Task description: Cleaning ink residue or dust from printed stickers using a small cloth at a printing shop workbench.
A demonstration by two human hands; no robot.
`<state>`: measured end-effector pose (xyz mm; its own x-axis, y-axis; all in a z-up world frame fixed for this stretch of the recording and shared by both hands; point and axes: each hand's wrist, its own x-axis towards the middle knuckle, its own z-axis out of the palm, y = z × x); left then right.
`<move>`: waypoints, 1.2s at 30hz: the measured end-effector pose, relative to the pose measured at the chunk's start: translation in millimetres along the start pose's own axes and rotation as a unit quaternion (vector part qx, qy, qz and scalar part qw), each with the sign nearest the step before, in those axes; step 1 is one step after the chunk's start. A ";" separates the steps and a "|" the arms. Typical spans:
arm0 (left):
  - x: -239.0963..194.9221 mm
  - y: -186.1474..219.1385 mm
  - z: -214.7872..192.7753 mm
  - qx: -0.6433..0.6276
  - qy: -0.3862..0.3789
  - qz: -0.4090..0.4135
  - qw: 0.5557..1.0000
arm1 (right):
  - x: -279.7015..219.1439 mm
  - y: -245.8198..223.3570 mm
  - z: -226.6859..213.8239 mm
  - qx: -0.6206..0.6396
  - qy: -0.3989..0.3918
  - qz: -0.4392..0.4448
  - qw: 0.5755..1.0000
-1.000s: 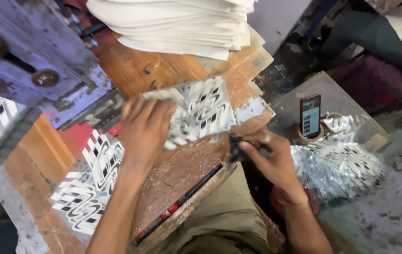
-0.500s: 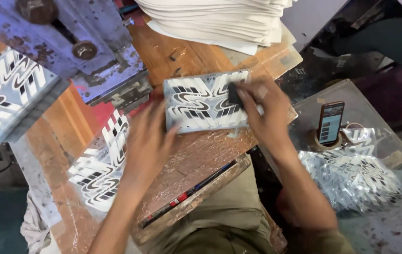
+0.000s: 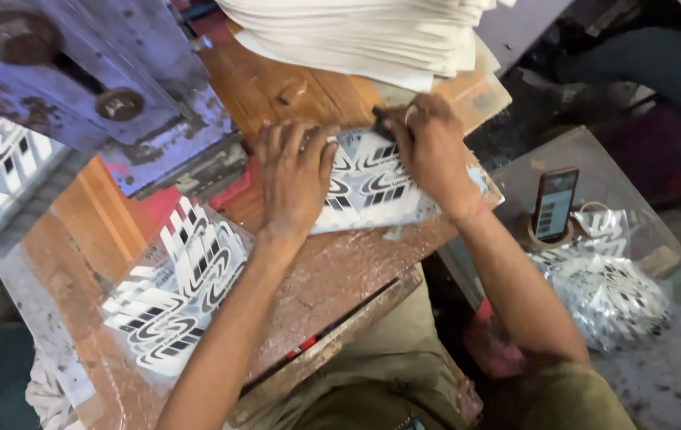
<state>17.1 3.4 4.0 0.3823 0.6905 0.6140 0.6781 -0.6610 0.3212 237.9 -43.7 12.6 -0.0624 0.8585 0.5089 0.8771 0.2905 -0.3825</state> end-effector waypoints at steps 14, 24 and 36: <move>-2.3 4.6 2.2 0.018 -0.051 -0.021 0.998 | -71.5 -37.4 -31.8 0.070 0.083 0.105 0.989; -23.0 14.5 -95.1 -0.061 0.014 0.076 0.995 | -134.2 -69.2 -68.7 0.263 -0.002 0.097 0.960; -115.1 -6.1 -147.2 0.088 -0.001 -0.092 0.992 | -31.9 -65.7 -52.0 0.176 0.078 0.028 0.981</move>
<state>-123.5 -115.2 37.4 0.2422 0.7952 0.5558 0.8358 -0.4620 0.2967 207.0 -112.2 61.5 0.0791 0.8109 0.5798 0.6567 0.3952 -0.6423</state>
